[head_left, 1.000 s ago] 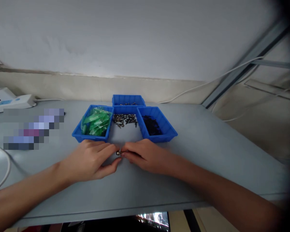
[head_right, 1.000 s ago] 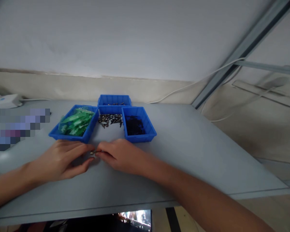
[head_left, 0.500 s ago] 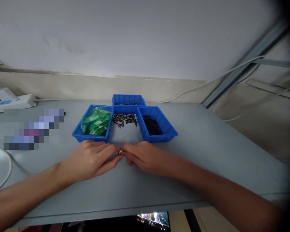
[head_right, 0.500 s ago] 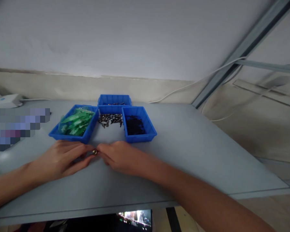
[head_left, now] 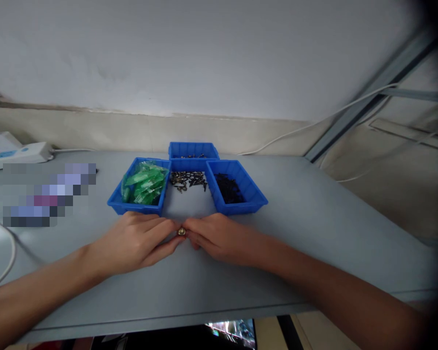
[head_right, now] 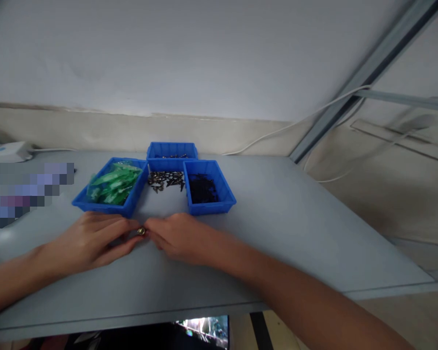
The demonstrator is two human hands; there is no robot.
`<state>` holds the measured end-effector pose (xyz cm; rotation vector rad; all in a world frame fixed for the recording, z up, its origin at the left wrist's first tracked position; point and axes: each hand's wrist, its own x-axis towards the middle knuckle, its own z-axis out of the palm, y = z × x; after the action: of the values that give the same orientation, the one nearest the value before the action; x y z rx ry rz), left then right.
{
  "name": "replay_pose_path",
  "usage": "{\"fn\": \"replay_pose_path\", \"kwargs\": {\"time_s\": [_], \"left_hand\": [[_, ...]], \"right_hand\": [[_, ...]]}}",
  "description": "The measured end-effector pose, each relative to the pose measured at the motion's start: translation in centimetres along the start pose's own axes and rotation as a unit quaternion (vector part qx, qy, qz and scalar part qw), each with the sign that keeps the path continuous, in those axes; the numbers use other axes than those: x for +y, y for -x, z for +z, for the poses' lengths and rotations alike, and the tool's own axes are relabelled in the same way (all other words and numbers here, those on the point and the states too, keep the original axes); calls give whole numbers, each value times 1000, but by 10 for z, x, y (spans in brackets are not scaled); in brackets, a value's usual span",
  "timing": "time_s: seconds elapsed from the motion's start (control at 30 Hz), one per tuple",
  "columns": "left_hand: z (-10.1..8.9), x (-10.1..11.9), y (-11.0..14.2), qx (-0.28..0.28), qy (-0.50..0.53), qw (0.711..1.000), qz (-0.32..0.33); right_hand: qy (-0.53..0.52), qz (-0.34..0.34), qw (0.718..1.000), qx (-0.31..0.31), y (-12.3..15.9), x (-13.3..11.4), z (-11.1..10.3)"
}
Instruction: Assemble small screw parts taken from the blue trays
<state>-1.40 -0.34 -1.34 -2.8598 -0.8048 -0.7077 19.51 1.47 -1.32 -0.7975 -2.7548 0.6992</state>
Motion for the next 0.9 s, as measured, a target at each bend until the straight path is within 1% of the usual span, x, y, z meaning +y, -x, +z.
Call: {"fn": "replay_pose_path", "kwargs": {"time_s": [0.2, 0.43, 0.7, 0.9], "left_hand": [[0, 0, 1, 8, -7, 1000, -7], [3, 0, 1, -29, -21, 999, -16], [0, 1, -4, -55, -14, 998, -10], [1, 2, -3, -59, -16, 998, -6]], "right_hand": [[12, 6, 1000, 21, -1, -5, -3], [34, -5, 998, 50, -1, -4, -2], [33, -12, 998, 58, 1, -4, -2], [30, -16, 998, 48, 0, -4, -1]]}}
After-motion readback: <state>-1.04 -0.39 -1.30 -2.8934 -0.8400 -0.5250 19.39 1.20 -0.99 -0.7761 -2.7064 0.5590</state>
